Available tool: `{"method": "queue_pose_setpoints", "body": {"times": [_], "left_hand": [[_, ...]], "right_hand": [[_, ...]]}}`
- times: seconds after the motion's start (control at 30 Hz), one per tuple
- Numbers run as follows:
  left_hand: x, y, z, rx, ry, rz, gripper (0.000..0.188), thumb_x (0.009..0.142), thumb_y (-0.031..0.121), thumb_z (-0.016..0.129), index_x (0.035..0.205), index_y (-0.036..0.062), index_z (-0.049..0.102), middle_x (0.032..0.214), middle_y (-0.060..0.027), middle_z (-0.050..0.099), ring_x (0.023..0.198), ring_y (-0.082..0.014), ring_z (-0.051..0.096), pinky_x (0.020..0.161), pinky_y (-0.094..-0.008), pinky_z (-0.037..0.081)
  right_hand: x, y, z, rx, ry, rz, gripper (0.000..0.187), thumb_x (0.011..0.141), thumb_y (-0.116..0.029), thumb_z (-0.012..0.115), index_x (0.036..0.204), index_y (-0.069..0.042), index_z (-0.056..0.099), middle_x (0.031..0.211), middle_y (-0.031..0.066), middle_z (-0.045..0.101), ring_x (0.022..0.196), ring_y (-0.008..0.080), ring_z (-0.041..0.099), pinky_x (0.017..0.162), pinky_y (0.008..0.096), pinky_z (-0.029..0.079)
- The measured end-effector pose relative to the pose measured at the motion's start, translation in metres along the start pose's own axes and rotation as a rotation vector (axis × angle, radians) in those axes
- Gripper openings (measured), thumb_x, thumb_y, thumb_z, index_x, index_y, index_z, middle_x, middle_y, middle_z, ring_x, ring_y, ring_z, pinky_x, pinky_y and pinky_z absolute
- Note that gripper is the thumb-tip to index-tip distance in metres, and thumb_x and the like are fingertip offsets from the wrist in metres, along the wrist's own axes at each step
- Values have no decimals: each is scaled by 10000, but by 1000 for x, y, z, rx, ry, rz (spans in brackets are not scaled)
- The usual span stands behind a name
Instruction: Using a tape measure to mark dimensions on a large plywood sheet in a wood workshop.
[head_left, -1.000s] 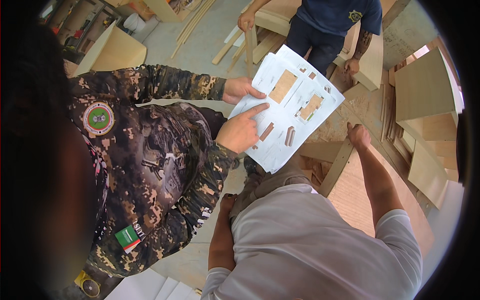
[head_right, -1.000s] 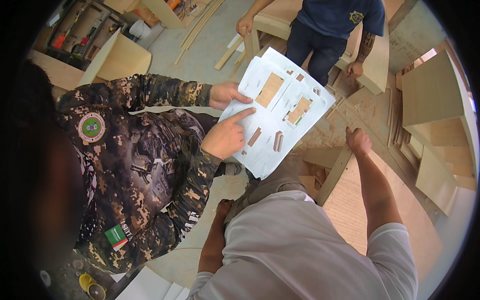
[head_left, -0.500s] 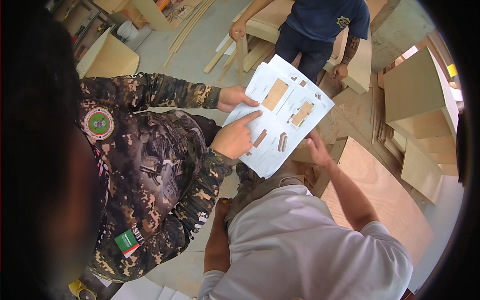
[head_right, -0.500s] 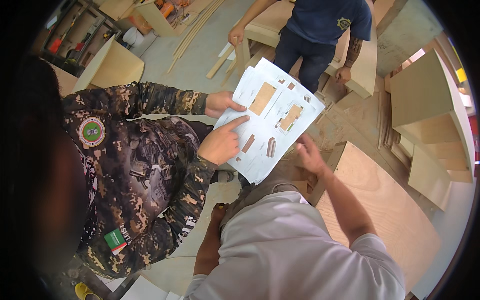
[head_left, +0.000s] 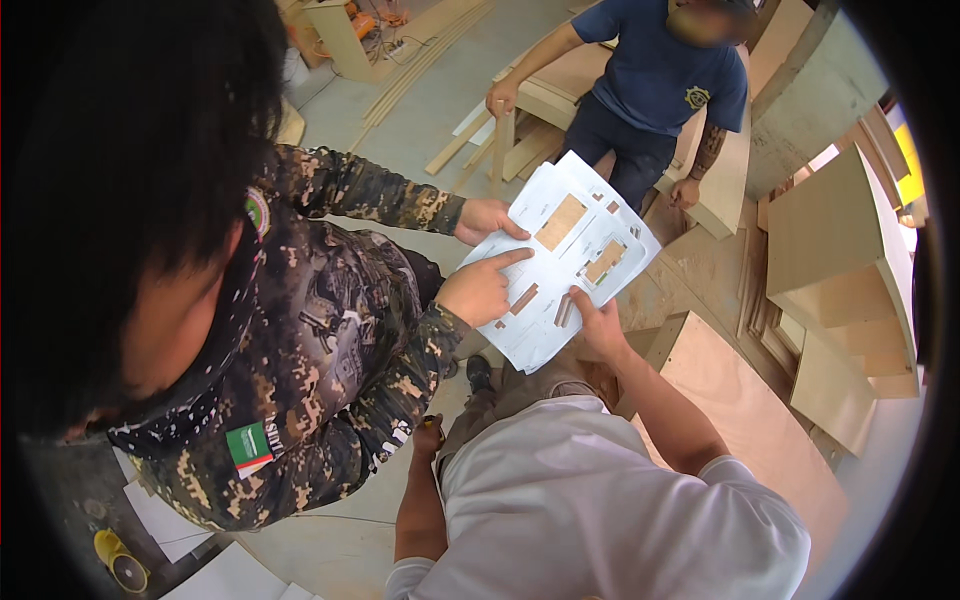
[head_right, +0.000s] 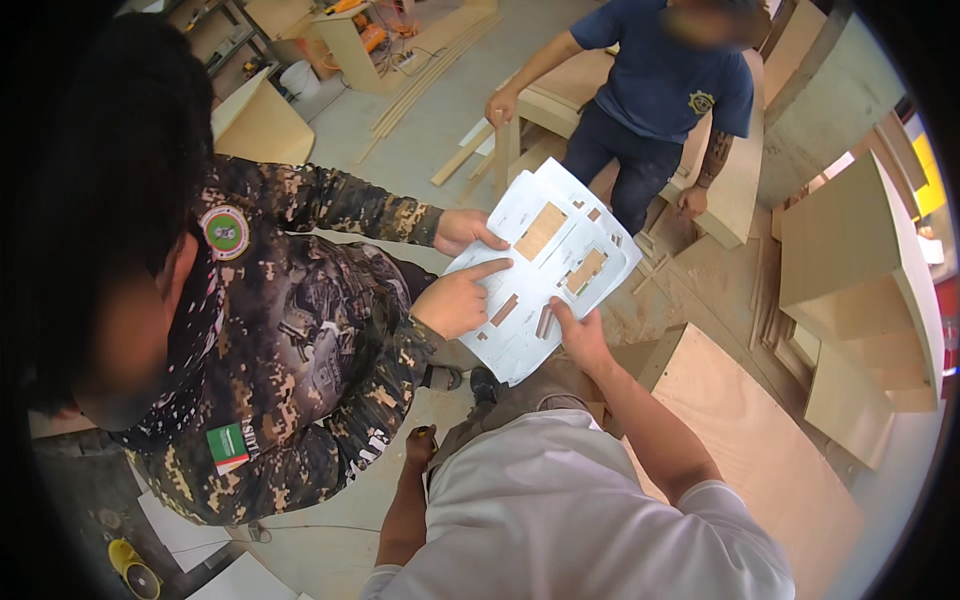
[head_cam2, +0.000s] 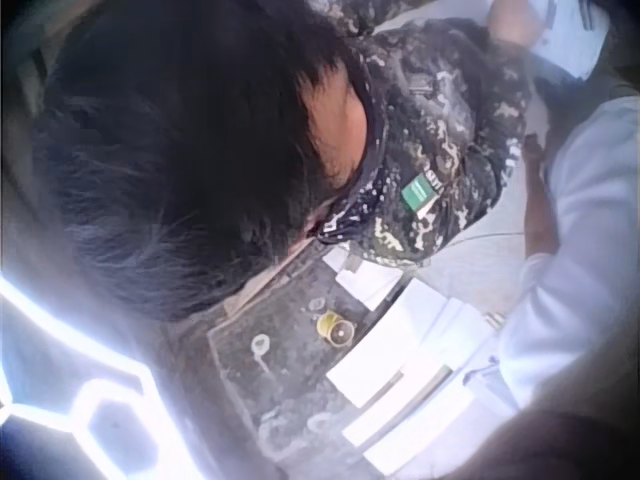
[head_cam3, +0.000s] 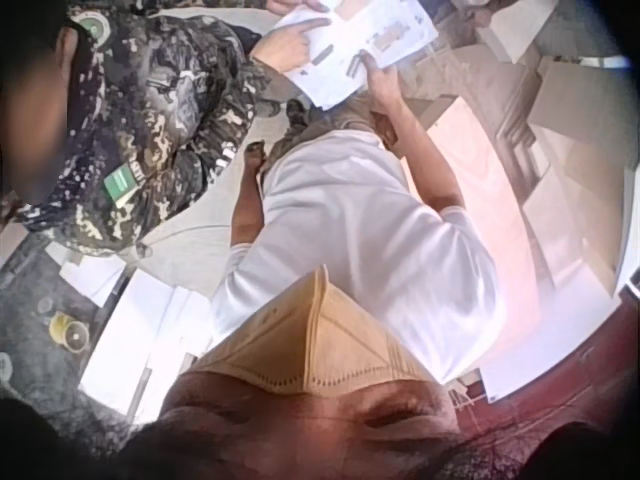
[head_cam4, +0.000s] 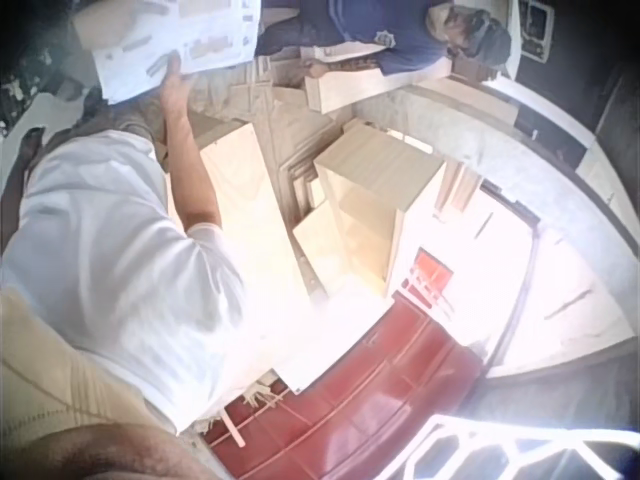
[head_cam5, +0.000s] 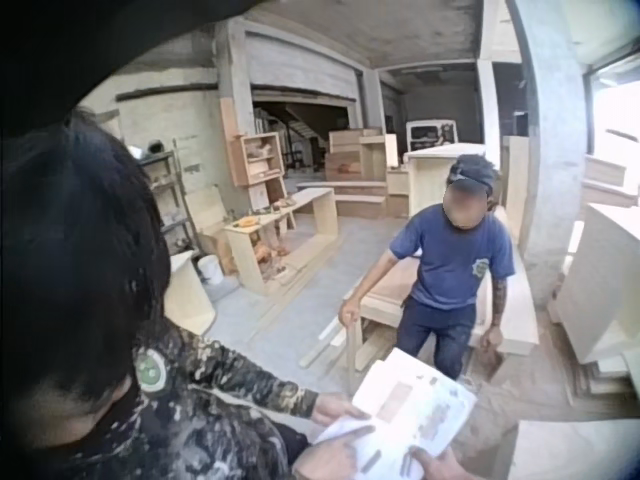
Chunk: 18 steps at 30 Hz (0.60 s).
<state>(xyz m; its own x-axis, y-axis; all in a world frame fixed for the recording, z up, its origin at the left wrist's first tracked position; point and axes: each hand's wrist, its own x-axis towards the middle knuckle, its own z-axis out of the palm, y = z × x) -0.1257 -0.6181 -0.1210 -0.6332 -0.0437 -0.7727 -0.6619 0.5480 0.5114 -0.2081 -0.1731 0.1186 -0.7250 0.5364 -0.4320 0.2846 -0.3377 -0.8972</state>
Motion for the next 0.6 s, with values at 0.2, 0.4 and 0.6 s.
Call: {"method": "queue_pose_setpoints", "body": {"times": [0.2, 0.4, 0.6], "left_hand": [[-31, 82, -22, -536, -95, -302, 294, 871, 400, 702, 955, 129, 628, 755, 12, 536, 663, -138, 545, 587, -307, 483], [-19, 123, -12, -806, -233, -153, 255, 923, 395, 644, 942, 144, 603, 825, -12, 625, 730, -132, 615, 630, -312, 513], [-33, 172, 18, -850, -428, 111, 213, 944, 286, 607, 944, 77, 567, 853, -117, 654, 754, -232, 666, 714, -357, 548]], "right_hand": [[-6, -9, -5, -136, 51, -102, 310, 979, -181, 573, 1201, 36, 582, 1069, 79, 663, 966, 139, 605, 822, 308, 492], [0, -29, -27, -326, 70, -252, 259, 982, -196, 560, 1029, 41, 653, 870, 49, 667, 800, 127, 601, 717, 314, 493], [-14, -111, -80, -599, -31, -210, 214, 966, -185, 572, 846, -17, 629, 693, -31, 550, 640, 65, 500, 578, 269, 422]]}}
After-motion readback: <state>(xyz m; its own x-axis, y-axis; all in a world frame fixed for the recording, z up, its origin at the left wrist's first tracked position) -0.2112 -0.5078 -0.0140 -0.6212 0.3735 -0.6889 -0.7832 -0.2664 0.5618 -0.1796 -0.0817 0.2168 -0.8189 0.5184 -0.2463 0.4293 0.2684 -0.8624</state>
